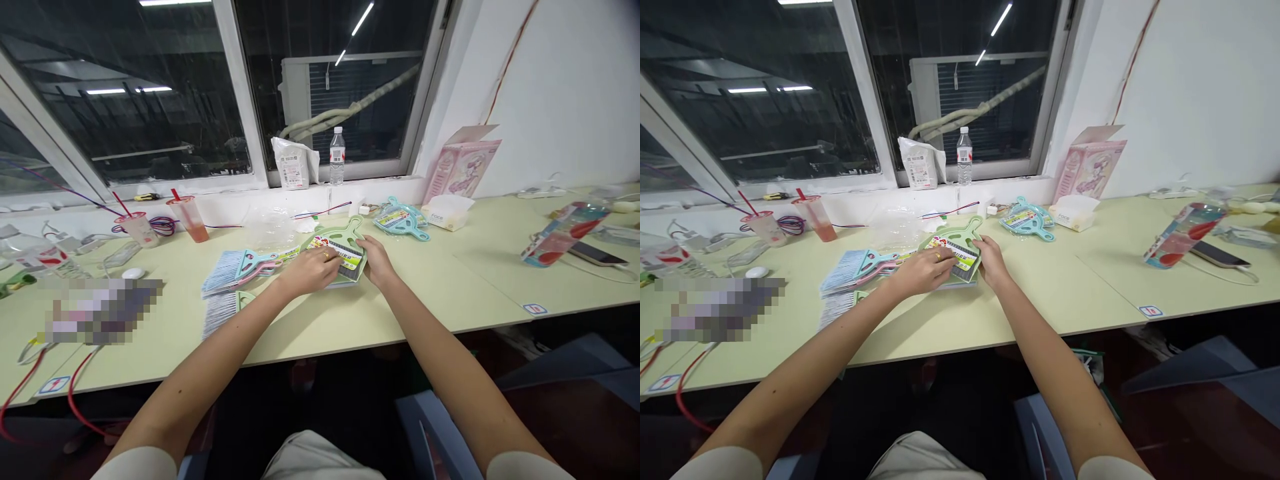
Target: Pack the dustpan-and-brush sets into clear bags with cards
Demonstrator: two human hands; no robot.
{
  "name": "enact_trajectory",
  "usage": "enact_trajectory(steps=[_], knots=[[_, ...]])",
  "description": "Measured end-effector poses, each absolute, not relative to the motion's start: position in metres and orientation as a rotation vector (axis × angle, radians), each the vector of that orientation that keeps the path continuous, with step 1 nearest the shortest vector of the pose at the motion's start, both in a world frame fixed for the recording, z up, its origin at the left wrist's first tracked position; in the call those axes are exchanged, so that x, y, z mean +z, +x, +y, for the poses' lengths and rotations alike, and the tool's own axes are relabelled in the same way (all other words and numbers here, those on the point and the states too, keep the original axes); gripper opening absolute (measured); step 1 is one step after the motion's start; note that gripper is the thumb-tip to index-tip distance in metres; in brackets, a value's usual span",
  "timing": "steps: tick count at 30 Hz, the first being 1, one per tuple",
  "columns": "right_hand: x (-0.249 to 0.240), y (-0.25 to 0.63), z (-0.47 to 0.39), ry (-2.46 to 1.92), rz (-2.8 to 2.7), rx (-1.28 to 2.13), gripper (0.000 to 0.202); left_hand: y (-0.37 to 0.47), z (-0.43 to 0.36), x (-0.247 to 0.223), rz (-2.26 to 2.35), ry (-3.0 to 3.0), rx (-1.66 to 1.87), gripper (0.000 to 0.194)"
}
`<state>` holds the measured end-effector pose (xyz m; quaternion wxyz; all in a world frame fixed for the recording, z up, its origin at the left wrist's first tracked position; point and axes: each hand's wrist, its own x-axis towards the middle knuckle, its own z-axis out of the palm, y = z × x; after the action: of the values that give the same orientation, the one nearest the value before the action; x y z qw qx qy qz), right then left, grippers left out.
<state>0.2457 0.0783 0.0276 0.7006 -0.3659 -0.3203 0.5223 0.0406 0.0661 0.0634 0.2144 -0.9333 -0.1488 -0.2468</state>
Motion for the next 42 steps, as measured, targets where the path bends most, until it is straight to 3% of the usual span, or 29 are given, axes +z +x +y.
enact_trajectory(steps=[18,23,28,34,37,42], knots=[[0.028,0.246,0.077,-0.815,-0.678,1.188,0.017,0.024,0.077,0.067,-0.427,-2.633,-0.935,0.028],[0.029,0.247,0.075,-0.827,-0.616,1.198,0.018,-0.038,0.151,0.095,-1.148,-2.293,-1.274,0.023],[0.03,0.247,0.076,-0.835,-0.602,1.211,0.019,-0.116,0.232,0.105,-2.016,-2.103,-1.121,0.017],[0.029,0.248,0.076,-0.851,-0.624,1.205,0.015,-0.144,0.253,0.095,-2.334,-2.07,-1.187,0.013],[0.028,0.248,0.076,-0.847,-0.634,1.205,0.016,-0.135,0.244,0.097,-2.25,-1.978,-1.432,0.01],[0.023,0.25,0.08,-0.808,-0.624,1.183,0.022,-0.105,0.215,0.1,-1.851,-1.786,-2.498,0.007]])
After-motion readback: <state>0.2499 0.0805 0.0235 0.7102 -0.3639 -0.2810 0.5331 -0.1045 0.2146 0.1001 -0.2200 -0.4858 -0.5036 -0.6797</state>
